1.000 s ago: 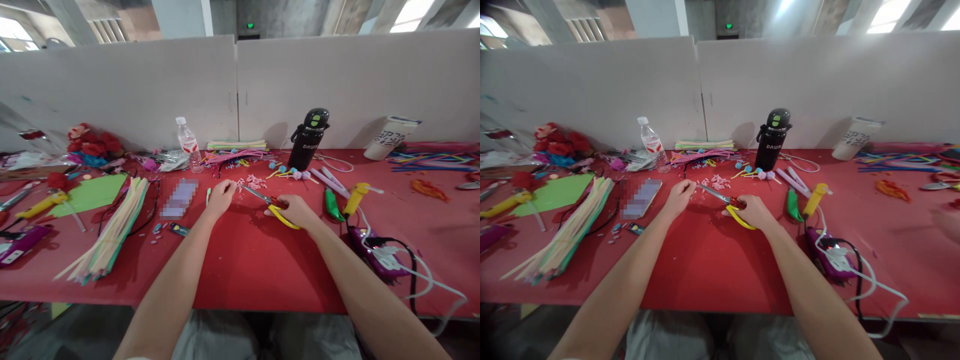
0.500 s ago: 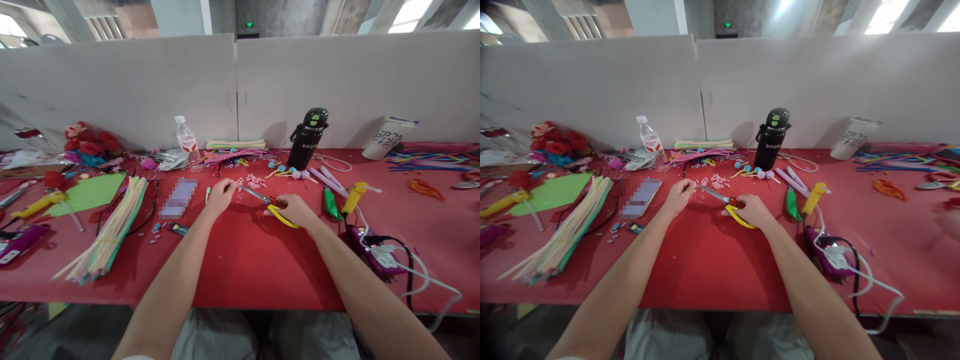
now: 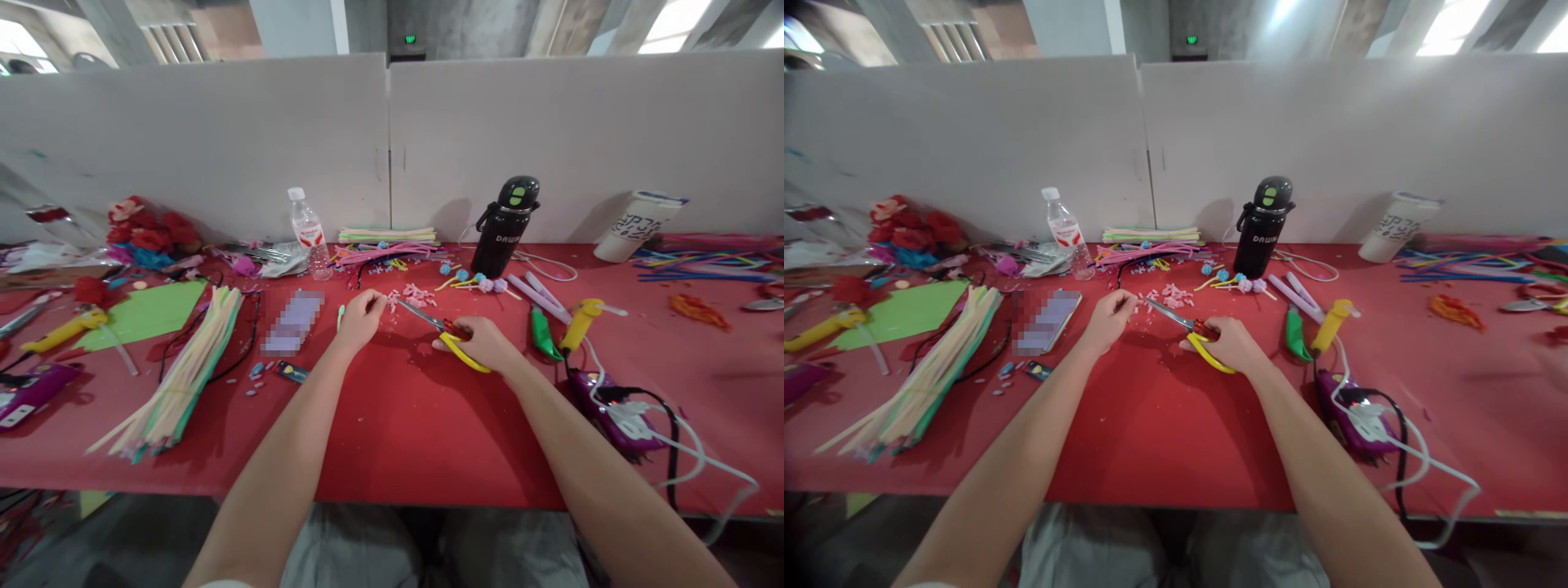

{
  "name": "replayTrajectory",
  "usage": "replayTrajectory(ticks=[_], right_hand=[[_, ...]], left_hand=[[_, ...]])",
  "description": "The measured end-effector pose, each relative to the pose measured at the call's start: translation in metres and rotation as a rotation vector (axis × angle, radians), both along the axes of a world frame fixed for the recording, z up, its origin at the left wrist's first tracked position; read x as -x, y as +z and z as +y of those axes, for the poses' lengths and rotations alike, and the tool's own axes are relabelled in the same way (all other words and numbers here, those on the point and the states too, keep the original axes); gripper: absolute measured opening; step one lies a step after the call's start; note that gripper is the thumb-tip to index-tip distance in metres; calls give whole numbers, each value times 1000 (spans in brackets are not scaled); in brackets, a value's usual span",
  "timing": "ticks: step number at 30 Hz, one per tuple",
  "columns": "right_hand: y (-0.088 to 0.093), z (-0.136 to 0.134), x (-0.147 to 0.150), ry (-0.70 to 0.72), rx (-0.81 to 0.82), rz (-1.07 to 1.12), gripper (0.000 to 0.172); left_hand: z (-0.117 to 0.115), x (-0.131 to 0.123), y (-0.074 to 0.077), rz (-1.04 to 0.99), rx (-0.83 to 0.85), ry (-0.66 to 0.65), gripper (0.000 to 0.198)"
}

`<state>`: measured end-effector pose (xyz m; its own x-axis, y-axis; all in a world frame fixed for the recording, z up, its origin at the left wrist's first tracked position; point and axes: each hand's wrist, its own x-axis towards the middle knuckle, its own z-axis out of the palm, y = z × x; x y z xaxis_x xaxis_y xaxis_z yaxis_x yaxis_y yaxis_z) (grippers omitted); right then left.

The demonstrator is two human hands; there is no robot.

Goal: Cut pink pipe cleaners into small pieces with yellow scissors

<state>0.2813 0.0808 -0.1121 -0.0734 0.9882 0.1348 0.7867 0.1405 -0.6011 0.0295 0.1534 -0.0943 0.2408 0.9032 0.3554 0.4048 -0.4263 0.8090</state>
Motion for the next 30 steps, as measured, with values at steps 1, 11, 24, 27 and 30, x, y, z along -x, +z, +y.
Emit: replayTrajectory(ticks=[1,11,24,27,30], right_hand=[[0,0,0,4,4,0,52],[0,1,-1,16,8,-12,56],[0,1,-1,34,-7,-45,55],[1,1,0,24,-5,-49,57],[3,0,1,13,3,-34,57]], left_hand=[[0,0,-1,-1,-2,0,26],[-1,0,1,-4,9,-1,25],[-3,-1,3,1,4,-3,24],[-2,-1,3,6,8,0,24],[-2,-1,2,8,16,1,26]])
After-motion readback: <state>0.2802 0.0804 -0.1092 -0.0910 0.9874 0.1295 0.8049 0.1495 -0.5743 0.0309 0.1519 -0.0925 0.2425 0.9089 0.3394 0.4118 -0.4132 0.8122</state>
